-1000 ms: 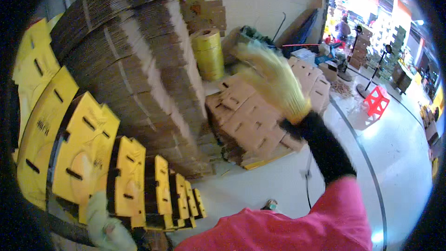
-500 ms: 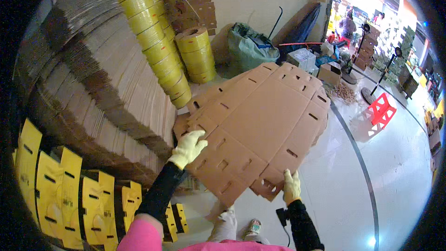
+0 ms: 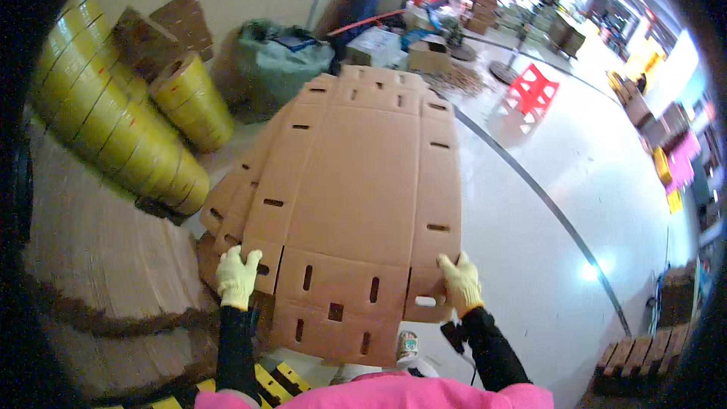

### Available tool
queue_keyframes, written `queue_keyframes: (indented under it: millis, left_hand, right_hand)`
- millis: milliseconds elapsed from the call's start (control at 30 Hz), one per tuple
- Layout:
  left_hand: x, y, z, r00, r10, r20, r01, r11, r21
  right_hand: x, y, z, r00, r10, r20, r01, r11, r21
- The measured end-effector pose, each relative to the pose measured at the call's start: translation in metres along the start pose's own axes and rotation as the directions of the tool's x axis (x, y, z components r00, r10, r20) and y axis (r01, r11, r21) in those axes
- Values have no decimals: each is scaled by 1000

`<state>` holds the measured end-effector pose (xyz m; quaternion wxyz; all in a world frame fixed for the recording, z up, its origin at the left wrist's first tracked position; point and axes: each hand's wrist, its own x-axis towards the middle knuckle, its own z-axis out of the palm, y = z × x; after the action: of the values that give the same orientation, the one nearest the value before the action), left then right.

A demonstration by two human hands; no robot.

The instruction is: Assembling cardboard boxes from flat sheets and stacking them.

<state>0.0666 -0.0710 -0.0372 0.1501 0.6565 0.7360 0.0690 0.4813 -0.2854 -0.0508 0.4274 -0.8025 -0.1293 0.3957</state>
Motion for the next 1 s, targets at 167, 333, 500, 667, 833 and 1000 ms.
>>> queue_keyframes:
  millis: [167, 333, 500, 667, 833, 1000]
  left_hand:
    - [-11, 24, -20, 986, 164, 26, -158, 975, -159]
    - [-54, 81, -43, 713, 620, 329, -515, 781, -354]
    - [-62, 98, -66, 474, 776, 417, -576, 631, -520]
    - [-49, 128, -61, -33, 999, -11, -946, -28, 323]
    - [-86, 167, -15, 185, 972, 147, -966, 152, 208]
    - [-110, 213, 38, 380, 923, 62, -924, 375, 74]
  right_hand:
    - [5, -52, -27, 945, -244, -216, 71, 800, -596]
    - [-27, -100, -1, 807, -510, 296, 564, 520, -642]
    - [31, -68, -59, 320, -683, 656, 923, 69, -379]
    - [54, -90, -65, 3, -594, 805, 751, -530, -394]
    - [18, -94, -5, 361, -523, 772, 762, -312, -567]
    - [9, -74, 22, 475, -549, 687, 741, -171, -649]
